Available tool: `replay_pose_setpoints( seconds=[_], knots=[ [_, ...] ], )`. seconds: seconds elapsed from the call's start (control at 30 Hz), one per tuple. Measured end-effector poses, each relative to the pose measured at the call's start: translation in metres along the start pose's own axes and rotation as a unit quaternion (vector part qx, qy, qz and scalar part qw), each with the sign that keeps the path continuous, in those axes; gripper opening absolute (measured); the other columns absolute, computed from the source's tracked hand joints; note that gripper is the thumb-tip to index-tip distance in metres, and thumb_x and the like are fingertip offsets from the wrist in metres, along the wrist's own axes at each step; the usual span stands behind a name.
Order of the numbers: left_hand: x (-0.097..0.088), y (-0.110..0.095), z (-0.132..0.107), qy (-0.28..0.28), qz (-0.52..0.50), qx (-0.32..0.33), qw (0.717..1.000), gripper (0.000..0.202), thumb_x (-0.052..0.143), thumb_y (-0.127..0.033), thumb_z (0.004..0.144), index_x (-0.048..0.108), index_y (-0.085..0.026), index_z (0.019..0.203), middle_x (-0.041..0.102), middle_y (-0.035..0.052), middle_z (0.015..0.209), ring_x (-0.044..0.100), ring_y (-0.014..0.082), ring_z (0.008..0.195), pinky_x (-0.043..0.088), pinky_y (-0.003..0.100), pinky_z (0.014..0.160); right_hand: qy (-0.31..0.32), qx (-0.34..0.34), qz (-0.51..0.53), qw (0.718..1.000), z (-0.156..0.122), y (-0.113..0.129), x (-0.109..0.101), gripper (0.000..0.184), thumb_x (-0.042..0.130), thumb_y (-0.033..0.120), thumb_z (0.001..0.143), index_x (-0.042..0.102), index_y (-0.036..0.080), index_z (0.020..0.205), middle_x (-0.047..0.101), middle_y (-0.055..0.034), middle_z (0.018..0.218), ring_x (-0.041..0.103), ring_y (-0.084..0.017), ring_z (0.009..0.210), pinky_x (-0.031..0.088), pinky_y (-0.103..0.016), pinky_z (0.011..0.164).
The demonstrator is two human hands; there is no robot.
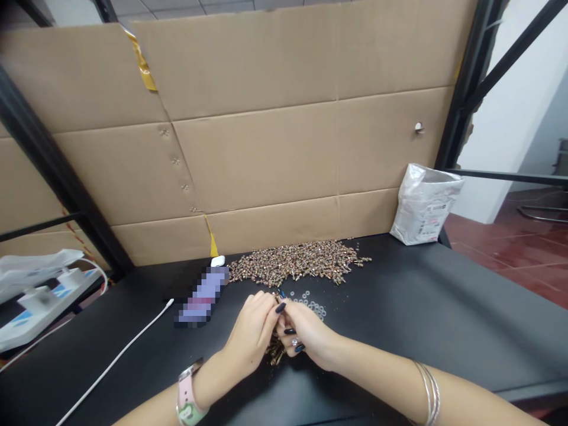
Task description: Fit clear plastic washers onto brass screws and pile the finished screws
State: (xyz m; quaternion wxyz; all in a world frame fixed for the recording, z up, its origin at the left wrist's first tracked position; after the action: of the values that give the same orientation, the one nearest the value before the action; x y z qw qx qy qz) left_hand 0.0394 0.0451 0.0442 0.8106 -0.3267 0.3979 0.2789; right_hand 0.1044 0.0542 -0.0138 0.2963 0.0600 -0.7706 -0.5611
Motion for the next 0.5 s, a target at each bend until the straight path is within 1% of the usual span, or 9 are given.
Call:
replay_pose_setpoints(
  seconds=[0.1, 0.2, 0.37, 0.5],
  knots=[
    [-0.002, -0.001, 0.0, -0.007, 0.028, 0.0, 1.0, 0.033, 0.023, -0.028, 0.098, 0.04, -0.019, 0.071, 0.05, 0.0001, 0.073, 0.04, 0.0156, 0.07, 0.029, 0.031, 0.065, -0.012, -0.045, -0.008, 0.999, 0.0, 0.006, 0.0, 0.028, 0.053, 0.036, 0.075, 0.033, 0.02, 0.063, 0.031, 0.0088, 0.051, 0.021, -0.004, 0.043, 0.013, -0.022, 0.044],
    [-0.003, 0.002, 0.0, -0.022, 0.039, -0.009, 0.999, 0.033, 0.023, -0.027, 0.097, 0.041, -0.018, 0.07, 0.05, 0.0001, 0.071, 0.04, 0.0153, 0.069, 0.028, 0.031, 0.064, 0.003, -0.058, 0.004, 0.998, -0.001, 0.009, 0.004, 0.032, 0.056, 0.041, 0.076, 0.033, 0.021, 0.068, 0.029, 0.0098, 0.052, 0.02, -0.005, 0.044, 0.014, -0.021, 0.046],
    [-0.001, 0.007, -0.001, -0.035, 0.012, -0.028, 0.999, 0.034, 0.021, -0.027, 0.097, 0.041, -0.019, 0.072, 0.05, 0.0003, 0.072, 0.042, 0.0159, 0.071, 0.029, 0.03, 0.066, 0.027, -0.075, 0.011, 0.997, 0.0, 0.012, 0.007, 0.039, 0.057, 0.049, 0.078, 0.03, 0.022, 0.072, 0.028, 0.0101, 0.053, 0.022, -0.005, 0.045, 0.019, -0.02, 0.048],
    [-0.002, 0.008, -0.002, -0.039, -0.021, -0.049, 0.998, 0.034, 0.02, -0.028, 0.097, 0.042, -0.019, 0.072, 0.051, -0.0001, 0.072, 0.044, 0.0155, 0.071, 0.03, 0.03, 0.067, 0.028, -0.133, -0.046, 0.99, -0.001, 0.018, 0.005, 0.04, 0.056, 0.053, 0.078, 0.032, 0.022, 0.071, 0.029, 0.0095, 0.055, 0.024, -0.006, 0.046, 0.025, -0.021, 0.049]
  ],
)
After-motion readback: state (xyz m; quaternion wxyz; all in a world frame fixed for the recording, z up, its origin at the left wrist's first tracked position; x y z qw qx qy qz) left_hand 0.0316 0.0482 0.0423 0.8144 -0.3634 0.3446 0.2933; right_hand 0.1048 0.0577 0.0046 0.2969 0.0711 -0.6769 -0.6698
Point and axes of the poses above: each hand's wrist, its own z-axis towards the middle knuckle, its own x-axis out of the palm, y = z × x, the point moved 8 cm from there along z, towards the middle knuckle
